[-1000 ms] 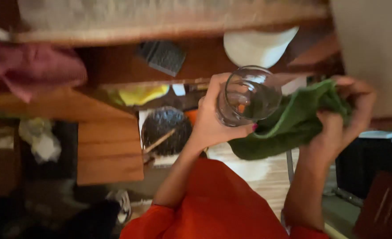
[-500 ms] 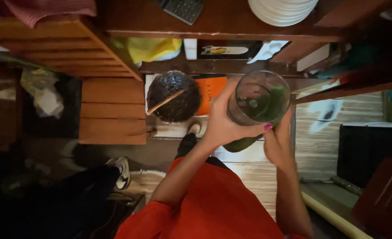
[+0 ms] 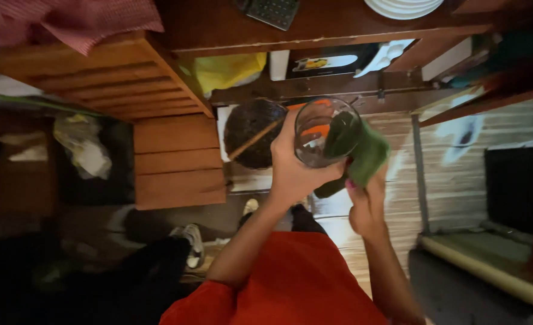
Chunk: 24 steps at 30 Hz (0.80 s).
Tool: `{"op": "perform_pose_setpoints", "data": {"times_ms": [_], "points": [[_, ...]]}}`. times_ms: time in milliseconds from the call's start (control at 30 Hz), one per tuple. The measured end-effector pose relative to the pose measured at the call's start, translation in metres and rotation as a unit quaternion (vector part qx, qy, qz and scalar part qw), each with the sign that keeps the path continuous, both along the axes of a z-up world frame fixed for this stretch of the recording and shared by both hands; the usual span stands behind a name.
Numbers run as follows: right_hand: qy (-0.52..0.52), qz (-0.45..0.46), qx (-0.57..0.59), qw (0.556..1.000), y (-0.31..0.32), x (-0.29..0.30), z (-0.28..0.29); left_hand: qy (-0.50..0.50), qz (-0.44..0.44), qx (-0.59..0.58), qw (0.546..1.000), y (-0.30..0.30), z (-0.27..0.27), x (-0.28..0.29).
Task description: Polishing and cleaning various drinking glasses with a green cloth.
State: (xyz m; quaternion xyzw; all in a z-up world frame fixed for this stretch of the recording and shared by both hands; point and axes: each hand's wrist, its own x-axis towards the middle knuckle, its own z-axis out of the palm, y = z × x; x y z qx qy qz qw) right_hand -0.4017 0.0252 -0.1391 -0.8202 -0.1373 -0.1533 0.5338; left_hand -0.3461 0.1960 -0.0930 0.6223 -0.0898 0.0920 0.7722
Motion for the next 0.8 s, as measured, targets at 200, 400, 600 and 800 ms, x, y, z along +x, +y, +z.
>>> {"op": "perform_pose_setpoints", "data": {"times_ms": [200, 400, 600, 800], "points": [[0.056, -0.087, 0.056, 0.993, 0.054, 0.024, -0.032, -0.001, -0.099, 0.015, 0.995, 0.063, -0.011, -0.002], [-0.032, -0.037, 0.070, 0.996, 0.087, 0.038, 0.034, -0.039, -0.115, 0.061, 0.991, 0.093, -0.027, -0.011], [-0.034, -0.032, -0.101, 0.994, 0.091, 0.030, 0.086, -0.070, -0.002, 0.220, 0.973, 0.119, -0.025, 0.005], [-0.032, 0.103, -0.270, 0.957, 0.114, 0.067, 0.119, -0.082, 0.046, 0.244, 0.965, 0.111, -0.018, 0.018]]}}
